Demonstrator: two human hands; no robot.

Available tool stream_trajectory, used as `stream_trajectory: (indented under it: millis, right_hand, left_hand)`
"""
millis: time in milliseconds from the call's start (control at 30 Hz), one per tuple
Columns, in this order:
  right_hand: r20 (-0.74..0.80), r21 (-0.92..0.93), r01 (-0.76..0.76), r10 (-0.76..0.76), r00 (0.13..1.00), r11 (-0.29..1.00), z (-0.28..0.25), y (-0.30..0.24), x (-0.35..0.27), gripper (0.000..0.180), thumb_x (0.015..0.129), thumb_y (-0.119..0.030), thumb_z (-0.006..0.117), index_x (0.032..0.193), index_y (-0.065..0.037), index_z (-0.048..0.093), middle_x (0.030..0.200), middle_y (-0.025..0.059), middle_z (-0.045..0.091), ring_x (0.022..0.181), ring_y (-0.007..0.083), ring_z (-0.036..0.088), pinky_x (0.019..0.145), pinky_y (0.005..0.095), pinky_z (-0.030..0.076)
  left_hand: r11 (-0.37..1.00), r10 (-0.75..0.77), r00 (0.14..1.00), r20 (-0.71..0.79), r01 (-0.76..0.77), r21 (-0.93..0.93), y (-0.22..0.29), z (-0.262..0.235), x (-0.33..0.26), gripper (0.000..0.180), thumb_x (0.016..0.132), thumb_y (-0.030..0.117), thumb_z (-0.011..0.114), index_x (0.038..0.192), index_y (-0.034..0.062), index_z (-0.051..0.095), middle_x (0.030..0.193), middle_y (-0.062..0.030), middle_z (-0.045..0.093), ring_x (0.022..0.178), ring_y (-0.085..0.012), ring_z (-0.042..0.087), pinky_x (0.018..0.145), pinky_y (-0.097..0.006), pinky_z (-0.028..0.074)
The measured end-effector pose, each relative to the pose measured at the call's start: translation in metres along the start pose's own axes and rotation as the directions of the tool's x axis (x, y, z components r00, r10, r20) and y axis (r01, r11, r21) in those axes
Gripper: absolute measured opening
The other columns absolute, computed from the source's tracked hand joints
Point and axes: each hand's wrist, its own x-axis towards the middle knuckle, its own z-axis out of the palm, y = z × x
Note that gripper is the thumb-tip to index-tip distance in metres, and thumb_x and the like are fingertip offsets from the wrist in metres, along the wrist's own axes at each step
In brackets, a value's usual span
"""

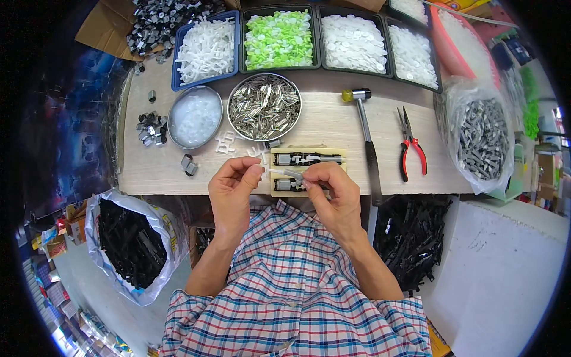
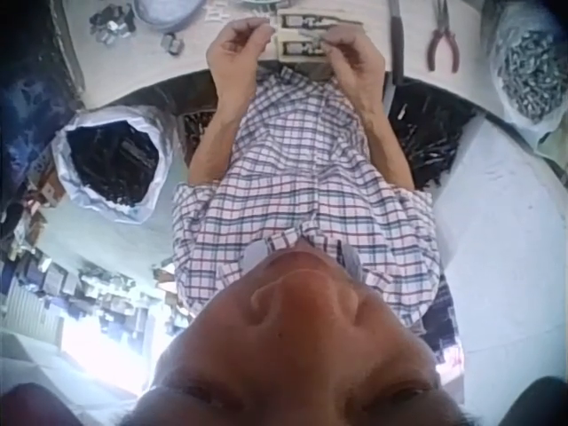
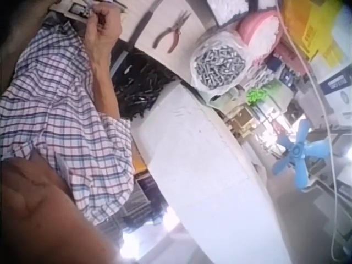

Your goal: Assembling small mechanical components at a workstation using pliers and a small hammer.

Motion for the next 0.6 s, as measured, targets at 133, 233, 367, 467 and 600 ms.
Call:
stream_trajectory:
  millis: [133, 233, 367, 467, 600]
  right_hand:
    - [0.054, -0.033, 0.041, -0.039, 0.998, 0.999, -0.009, 0.004, 0.001, 0.014, 0.091, 0.011, 0.064, 0.102, 0.003, 0.063, 0.108, 0.0087, 0.062, 0.096, 0.0122, 0.061, 0.084, 0.0235, 0.05]
    - [0.071, -0.057, 0.002, 0.002, 0.997, 0.998, -0.011, 0.0, -0.002, 0.015, 0.09, 0.012, 0.065, 0.102, 0.002, 0.063, 0.107, 0.0089, 0.063, 0.097, 0.0135, 0.062, 0.085, 0.0244, 0.05]
    - [0.041, -0.006, -0.033, 0.033, 0.999, 0.999, -0.012, -0.003, -0.005, 0.016, 0.089, 0.013, 0.066, 0.1, 0.002, 0.063, 0.104, 0.0084, 0.063, 0.095, 0.0142, 0.062, 0.085, 0.0251, 0.05]
    - [0.037, -0.004, 0.027, -0.027, 0.999, 1.0, -0.014, -0.002, -0.007, 0.016, 0.089, 0.013, 0.066, 0.1, 0.002, 0.063, 0.103, 0.0085, 0.063, 0.095, 0.0141, 0.062, 0.085, 0.0254, 0.05]
    - [-0.012, 0.059, 0.043, -0.042, 0.999, 0.997, -0.013, 0.0, -0.011, 0.015, 0.089, 0.013, 0.066, 0.1, 0.002, 0.063, 0.103, 0.0086, 0.063, 0.094, 0.0142, 0.062, 0.085, 0.0261, 0.051]
  left_hand:
    - [0.999, -0.054, 0.997, 0.057, 0.053, 0.008, 0.002, -0.002, 0.0, 0.013, 0.093, 0.005, 0.073, 0.104, -0.002, 0.069, 0.09, -0.001, 0.067, 0.079, -0.0043, 0.059, 0.073, -0.018, 0.047]
    - [0.995, -0.09, 0.993, 0.08, 0.093, -0.038, 0.001, 0.002, -0.001, 0.012, 0.093, 0.005, 0.073, 0.102, -0.0016, 0.07, 0.087, -0.0003, 0.067, 0.076, -0.0039, 0.058, 0.07, -0.017, 0.046]
    - [0.994, -0.093, 0.994, 0.059, 0.096, -0.056, -0.001, 0.007, -0.002, 0.012, 0.092, 0.005, 0.074, 0.102, -0.0016, 0.069, 0.085, -0.0008, 0.067, 0.075, -0.0042, 0.058, 0.069, -0.018, 0.046]
    - [0.982, -0.101, 0.993, 0.053, 0.108, -0.156, -0.002, 0.011, -0.002, 0.012, 0.093, 0.005, 0.073, 0.101, -0.002, 0.069, 0.083, -0.0017, 0.067, 0.073, -0.005, 0.058, 0.068, -0.019, 0.047]
    - [0.983, -0.108, 0.993, 0.055, 0.115, -0.14, 0.004, 0.017, -0.004, 0.011, 0.094, 0.006, 0.072, 0.099, -0.002, 0.067, 0.083, -0.0041, 0.068, 0.073, -0.0066, 0.062, 0.069, -0.02, 0.051]
